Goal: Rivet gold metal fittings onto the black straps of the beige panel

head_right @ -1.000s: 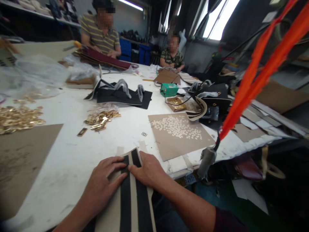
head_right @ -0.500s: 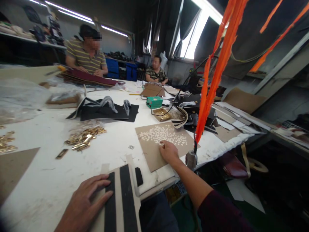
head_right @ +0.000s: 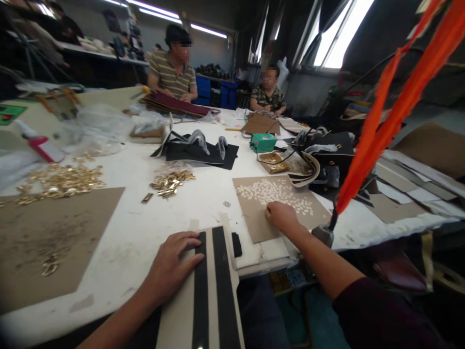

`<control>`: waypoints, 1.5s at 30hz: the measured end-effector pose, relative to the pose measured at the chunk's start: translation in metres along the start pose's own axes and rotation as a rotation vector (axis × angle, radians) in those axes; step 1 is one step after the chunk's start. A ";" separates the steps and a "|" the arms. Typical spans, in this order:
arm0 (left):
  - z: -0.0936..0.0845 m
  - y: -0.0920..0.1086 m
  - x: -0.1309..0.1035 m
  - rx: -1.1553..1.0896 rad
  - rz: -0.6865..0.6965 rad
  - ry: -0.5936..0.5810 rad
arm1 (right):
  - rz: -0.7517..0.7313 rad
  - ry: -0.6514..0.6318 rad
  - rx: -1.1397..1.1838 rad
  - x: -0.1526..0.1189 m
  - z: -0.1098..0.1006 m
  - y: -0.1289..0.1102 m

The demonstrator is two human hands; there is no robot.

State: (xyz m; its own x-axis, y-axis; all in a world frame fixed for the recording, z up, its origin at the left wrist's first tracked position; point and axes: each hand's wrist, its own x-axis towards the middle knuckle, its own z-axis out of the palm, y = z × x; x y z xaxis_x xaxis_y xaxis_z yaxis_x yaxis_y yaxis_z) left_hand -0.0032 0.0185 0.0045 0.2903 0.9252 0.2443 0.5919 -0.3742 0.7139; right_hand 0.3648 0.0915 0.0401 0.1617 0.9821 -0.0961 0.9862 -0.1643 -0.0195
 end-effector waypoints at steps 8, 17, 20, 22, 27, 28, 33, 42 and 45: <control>-0.004 0.008 -0.007 -0.034 -0.037 0.004 | -0.103 -0.052 0.051 -0.011 -0.024 -0.031; -0.001 0.004 -0.007 -0.024 -0.015 0.017 | -0.576 -0.198 0.613 -0.080 -0.005 -0.148; 0.000 0.003 -0.007 -0.029 -0.007 0.026 | -0.595 -0.226 0.561 -0.080 0.004 -0.159; 0.000 0.002 -0.008 -0.031 -0.005 0.026 | -0.588 -0.232 0.544 -0.080 0.007 -0.159; 0.000 0.002 -0.010 -0.028 -0.011 0.034 | -0.585 -0.224 0.530 -0.084 0.007 -0.159; 0.001 0.001 -0.010 -0.027 -0.007 0.036 | -0.581 -0.221 0.530 -0.085 0.006 -0.160; 0.001 0.002 -0.008 -0.011 0.015 0.038 | -0.534 -0.229 0.512 -0.085 0.004 -0.164; 0.001 0.004 -0.007 0.001 0.010 0.021 | -0.411 -0.209 0.532 -0.083 0.003 -0.168; 0.001 0.004 -0.006 0.007 0.020 0.015 | -0.388 -0.167 0.724 -0.093 0.003 -0.161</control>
State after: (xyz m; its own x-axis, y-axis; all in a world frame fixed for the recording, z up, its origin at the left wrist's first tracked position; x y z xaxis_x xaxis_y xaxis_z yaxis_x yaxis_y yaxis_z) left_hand -0.0021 0.0118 0.0054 0.2914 0.9182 0.2685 0.5914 -0.3935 0.7039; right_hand 0.1913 0.0265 0.0487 -0.2482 0.9640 -0.0953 0.6952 0.1087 -0.7105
